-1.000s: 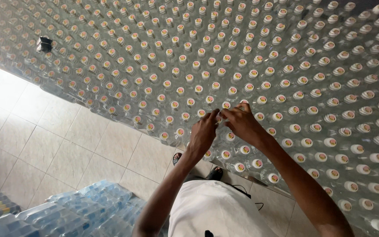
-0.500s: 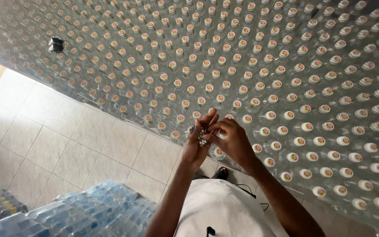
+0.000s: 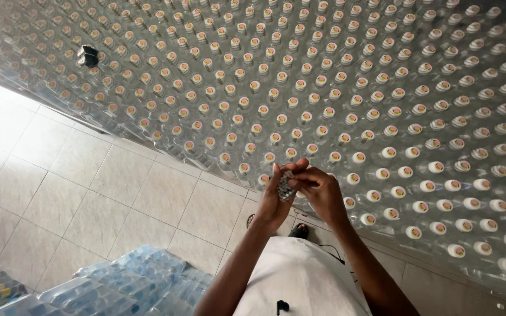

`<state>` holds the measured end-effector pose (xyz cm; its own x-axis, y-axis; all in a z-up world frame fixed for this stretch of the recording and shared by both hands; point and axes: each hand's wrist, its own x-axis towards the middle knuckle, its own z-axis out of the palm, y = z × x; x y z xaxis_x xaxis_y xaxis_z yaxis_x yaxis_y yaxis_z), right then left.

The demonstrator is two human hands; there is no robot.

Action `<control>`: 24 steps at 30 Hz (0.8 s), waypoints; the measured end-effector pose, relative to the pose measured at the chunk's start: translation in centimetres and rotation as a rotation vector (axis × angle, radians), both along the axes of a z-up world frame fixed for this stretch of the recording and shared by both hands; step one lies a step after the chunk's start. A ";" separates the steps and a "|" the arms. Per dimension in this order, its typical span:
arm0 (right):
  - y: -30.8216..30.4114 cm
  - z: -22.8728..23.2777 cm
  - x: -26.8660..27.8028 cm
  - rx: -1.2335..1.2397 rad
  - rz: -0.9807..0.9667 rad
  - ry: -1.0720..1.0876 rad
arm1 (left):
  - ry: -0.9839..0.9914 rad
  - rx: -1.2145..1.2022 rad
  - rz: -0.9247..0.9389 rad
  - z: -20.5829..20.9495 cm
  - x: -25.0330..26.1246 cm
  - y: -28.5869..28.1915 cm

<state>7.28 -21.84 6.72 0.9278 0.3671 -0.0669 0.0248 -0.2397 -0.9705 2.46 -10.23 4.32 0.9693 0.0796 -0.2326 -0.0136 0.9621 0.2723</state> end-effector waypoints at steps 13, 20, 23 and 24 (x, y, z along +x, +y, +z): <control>0.5 3.1 -5.0 -0.166 -0.073 -0.093 | 0.075 0.820 -0.269 -4.1 -3.5 6.3; 0.4 3.7 -6.1 -0.267 0.000 -0.141 | 0.063 0.751 -0.523 -2.3 -3.9 7.7; 0.6 4.1 -5.8 -0.285 0.062 -0.232 | 0.067 0.738 -0.574 -2.3 -3.8 8.0; 0.7 4.4 -5.7 -0.300 0.092 -0.293 | 0.063 0.735 -0.601 -2.2 -3.8 8.1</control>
<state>1.59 -21.18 11.09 0.8878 0.4536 0.0775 0.3232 -0.4946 -0.8068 -1.33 -2.10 2.12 0.8830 -0.2806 -0.3762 0.4631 0.3914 0.7952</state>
